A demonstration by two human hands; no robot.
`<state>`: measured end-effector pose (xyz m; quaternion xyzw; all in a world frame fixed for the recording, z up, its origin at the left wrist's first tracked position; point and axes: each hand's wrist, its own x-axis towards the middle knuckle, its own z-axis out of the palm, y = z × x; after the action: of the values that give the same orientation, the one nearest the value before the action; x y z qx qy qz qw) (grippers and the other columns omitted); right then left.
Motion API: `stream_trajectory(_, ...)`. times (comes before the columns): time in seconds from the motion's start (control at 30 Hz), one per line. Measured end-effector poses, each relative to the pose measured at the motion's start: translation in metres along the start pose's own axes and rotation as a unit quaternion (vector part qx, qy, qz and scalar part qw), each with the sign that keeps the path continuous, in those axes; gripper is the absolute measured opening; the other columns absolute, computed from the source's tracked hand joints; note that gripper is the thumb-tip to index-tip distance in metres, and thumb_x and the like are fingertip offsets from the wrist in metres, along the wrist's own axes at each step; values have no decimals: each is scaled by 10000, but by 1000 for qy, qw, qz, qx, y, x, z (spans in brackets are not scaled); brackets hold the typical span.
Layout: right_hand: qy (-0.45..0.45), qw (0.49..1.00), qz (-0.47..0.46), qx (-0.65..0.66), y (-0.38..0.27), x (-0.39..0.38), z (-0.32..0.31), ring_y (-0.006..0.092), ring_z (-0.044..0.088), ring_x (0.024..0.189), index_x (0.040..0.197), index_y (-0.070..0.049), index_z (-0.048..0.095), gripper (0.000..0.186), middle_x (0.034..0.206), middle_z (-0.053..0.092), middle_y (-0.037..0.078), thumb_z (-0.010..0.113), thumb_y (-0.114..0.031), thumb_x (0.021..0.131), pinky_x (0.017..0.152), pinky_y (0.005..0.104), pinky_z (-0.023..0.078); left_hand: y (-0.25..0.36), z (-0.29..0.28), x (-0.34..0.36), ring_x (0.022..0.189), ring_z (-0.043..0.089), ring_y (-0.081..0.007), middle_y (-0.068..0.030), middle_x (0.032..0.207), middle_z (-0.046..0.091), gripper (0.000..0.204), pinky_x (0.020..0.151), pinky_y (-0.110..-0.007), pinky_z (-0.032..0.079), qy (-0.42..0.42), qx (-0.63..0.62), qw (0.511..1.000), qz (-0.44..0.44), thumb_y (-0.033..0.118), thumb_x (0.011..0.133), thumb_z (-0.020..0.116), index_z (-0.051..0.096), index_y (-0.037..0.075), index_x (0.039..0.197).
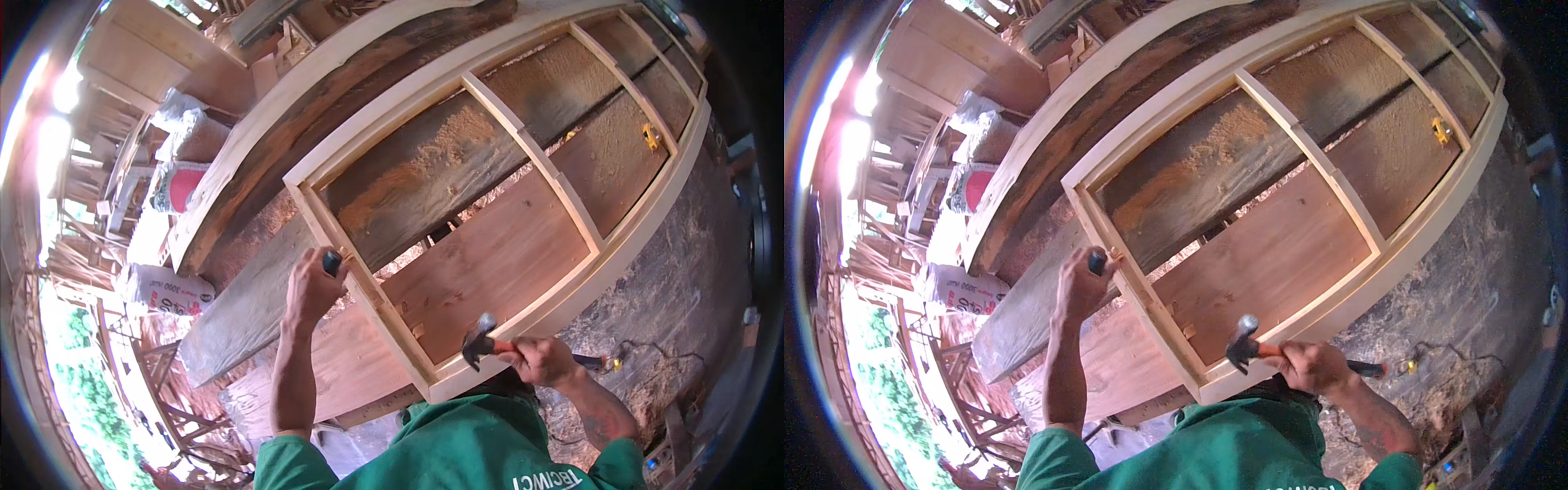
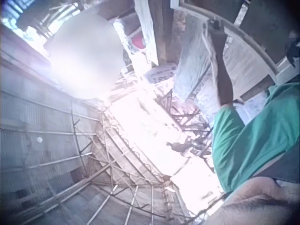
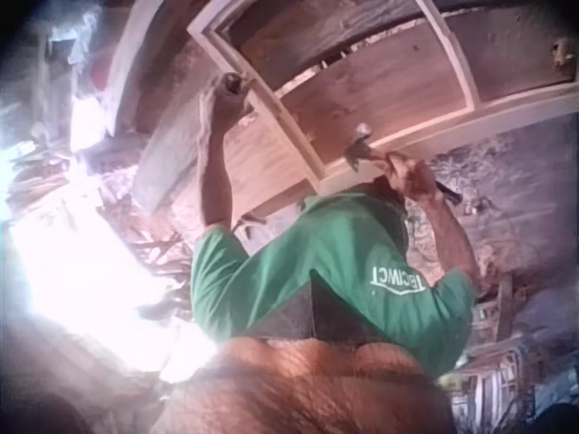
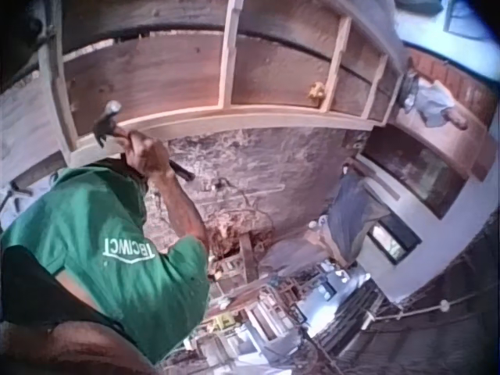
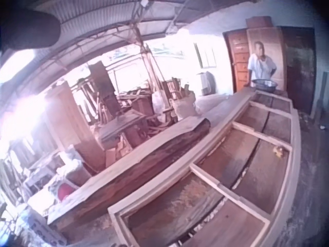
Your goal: The recorder uses a chisel and hammer to refine the corners of a wooden frame in a workshop environment.
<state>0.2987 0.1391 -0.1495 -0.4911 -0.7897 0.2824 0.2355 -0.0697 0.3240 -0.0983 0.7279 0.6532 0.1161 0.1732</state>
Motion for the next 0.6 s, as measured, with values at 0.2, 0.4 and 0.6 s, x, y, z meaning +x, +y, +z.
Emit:
stream_trajectory(0.2, 38, 974, 199, 101, 30, -4, 0, 398, 635, 567, 818, -23, 581, 368, 589, 594, 183, 592, -357, 971, 480, 469, 483, -18, 30, 9, 857, 656, -377, -178, 957, 642, 232, 755, -437, 529, -15, 24, 999, 22, 152, 806, 757, 671, 22, 979)
stream_trajectory(0.4, -14, 934, 287, 212, 35, 7, -17, 381, 628, 559, 909, -16, 629, 310, 598, 584, 188, 587, -315, 980, 499, 435, 466, -34, 32, 17, 801, 671, -366, -157, 955, 666, 162, 691, -413, 540, -48, -45, 998, 14, 48, 793, 731, 664, 21, 938)
stream_trajectory(0.6, -25, 917, 302, 259, 38, 9, -21, 334, 629, 555, 934, -19, 646, 276, 636, 605, 159, 621, -292, 961, 516, 416, 476, -2, 30, 4, 809, 685, -317, -130, 1007, 666, 262, 682, -419, 568, -162, 28, 978, 132, 29, 768, 722, 632, 75, 1010)
